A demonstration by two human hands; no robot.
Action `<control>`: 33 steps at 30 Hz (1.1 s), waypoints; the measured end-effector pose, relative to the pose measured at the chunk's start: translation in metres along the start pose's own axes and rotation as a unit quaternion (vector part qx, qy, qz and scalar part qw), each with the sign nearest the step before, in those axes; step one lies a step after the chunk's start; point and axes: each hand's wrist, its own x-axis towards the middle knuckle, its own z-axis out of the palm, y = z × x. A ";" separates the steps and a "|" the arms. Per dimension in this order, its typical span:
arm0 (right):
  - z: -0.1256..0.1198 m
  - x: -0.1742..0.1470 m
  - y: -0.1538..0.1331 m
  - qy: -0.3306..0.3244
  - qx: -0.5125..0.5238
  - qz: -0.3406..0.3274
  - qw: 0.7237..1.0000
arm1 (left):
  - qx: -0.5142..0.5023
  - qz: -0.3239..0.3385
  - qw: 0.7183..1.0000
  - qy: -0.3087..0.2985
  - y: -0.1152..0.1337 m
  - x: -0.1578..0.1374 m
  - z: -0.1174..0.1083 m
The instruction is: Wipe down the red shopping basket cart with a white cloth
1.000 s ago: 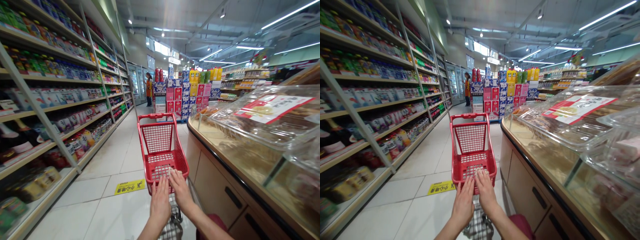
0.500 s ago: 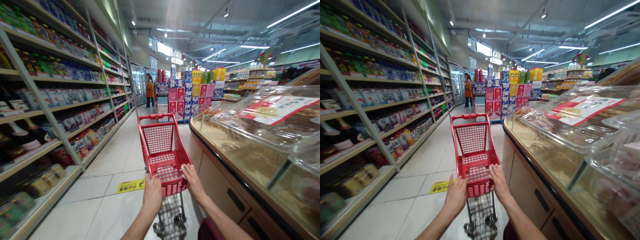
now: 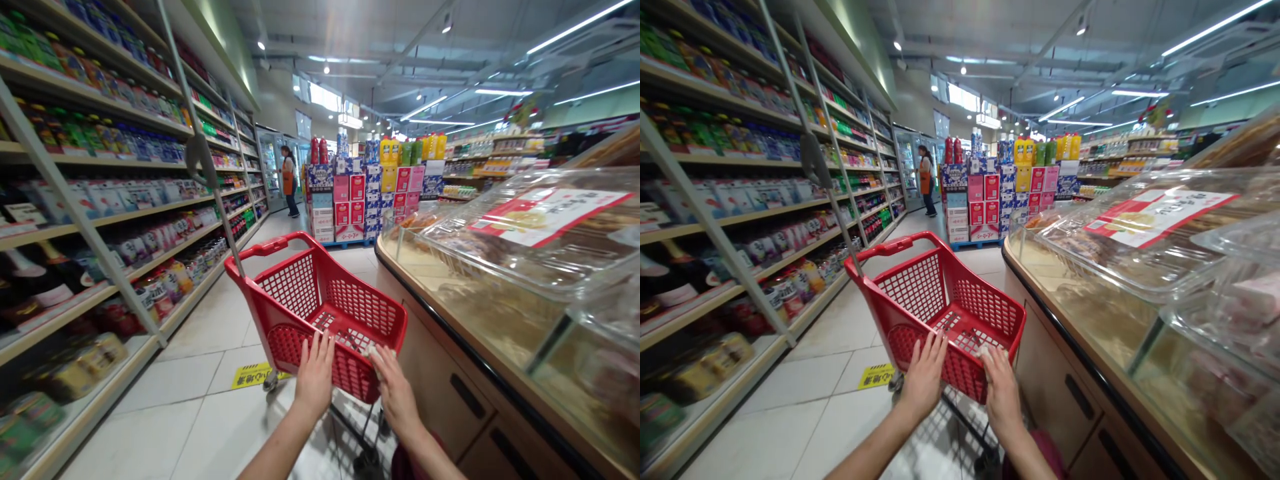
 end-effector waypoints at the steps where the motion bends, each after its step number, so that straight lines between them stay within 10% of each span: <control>1: -0.003 -0.004 -0.002 -0.009 0.011 0.004 1.000 | 0.004 0.001 1.000 -0.004 0.003 0.000 -0.001; 10: -0.020 0.033 0.013 0.004 -0.026 0.129 0.991 | 0.031 -0.067 0.997 -0.002 -0.032 0.011 -0.022; 16: 0.002 0.037 -0.013 -0.005 -0.014 0.003 1.000 | 0.043 -0.039 0.998 0.022 -0.032 0.003 -0.015; 22: -0.002 0.051 0.006 0.037 -0.083 0.064 0.994 | 0.065 -0.076 0.993 0.058 -0.041 -0.004 -0.018; 27: 0.017 0.054 -0.020 -0.021 -0.049 -0.083 0.995 | 0.068 -0.043 0.995 0.058 -0.029 -0.005 -0.020; 33: 0.012 0.060 0.007 0.046 -0.100 0.027 0.994 | 0.069 -0.037 0.995 0.057 -0.018 -0.010 -0.020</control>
